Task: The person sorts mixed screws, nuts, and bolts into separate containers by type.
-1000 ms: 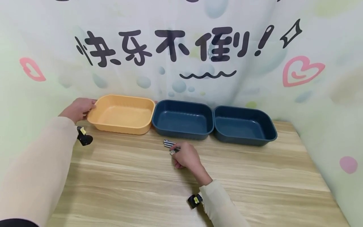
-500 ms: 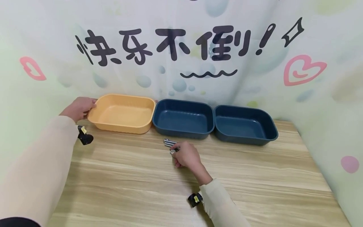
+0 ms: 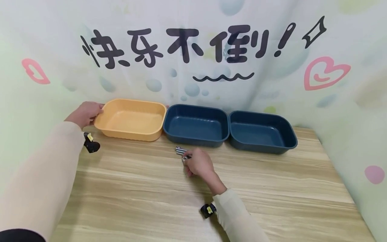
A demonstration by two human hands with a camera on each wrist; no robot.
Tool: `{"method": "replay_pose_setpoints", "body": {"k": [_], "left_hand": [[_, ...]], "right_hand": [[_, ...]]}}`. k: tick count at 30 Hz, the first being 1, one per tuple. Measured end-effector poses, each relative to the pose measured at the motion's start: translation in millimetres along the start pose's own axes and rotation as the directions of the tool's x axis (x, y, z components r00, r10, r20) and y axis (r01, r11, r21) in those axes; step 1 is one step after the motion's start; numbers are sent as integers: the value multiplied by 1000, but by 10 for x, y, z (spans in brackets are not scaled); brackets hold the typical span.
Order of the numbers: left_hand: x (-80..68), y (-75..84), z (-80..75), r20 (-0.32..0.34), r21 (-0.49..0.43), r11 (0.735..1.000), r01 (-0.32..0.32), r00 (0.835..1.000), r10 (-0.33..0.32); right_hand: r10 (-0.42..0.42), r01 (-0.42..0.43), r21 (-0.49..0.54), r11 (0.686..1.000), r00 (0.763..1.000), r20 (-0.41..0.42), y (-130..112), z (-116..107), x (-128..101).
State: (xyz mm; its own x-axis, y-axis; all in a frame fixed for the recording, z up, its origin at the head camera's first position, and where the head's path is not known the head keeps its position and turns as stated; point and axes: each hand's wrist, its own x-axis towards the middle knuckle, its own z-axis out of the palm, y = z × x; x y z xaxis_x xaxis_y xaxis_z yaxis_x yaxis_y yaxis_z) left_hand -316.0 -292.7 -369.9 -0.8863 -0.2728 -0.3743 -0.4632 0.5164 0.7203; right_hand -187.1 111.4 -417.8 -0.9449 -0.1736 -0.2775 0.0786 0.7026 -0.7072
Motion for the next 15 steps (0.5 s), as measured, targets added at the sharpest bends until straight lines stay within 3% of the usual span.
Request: {"method": "replay_pose_setpoints", "body": {"k": [9, 15], "left_hand": [[37, -5, -17, 3, -19, 1000, -15, 1000, 15], [-17, 0, -6, -8, -25, 999, -25, 1000, 24]], "right_hand": [[-63, 61, -53, 997, 997, -35, -226, -94, 19], [-70, 70, -9, 998, 998, -6, -409, -97, 47]]}}
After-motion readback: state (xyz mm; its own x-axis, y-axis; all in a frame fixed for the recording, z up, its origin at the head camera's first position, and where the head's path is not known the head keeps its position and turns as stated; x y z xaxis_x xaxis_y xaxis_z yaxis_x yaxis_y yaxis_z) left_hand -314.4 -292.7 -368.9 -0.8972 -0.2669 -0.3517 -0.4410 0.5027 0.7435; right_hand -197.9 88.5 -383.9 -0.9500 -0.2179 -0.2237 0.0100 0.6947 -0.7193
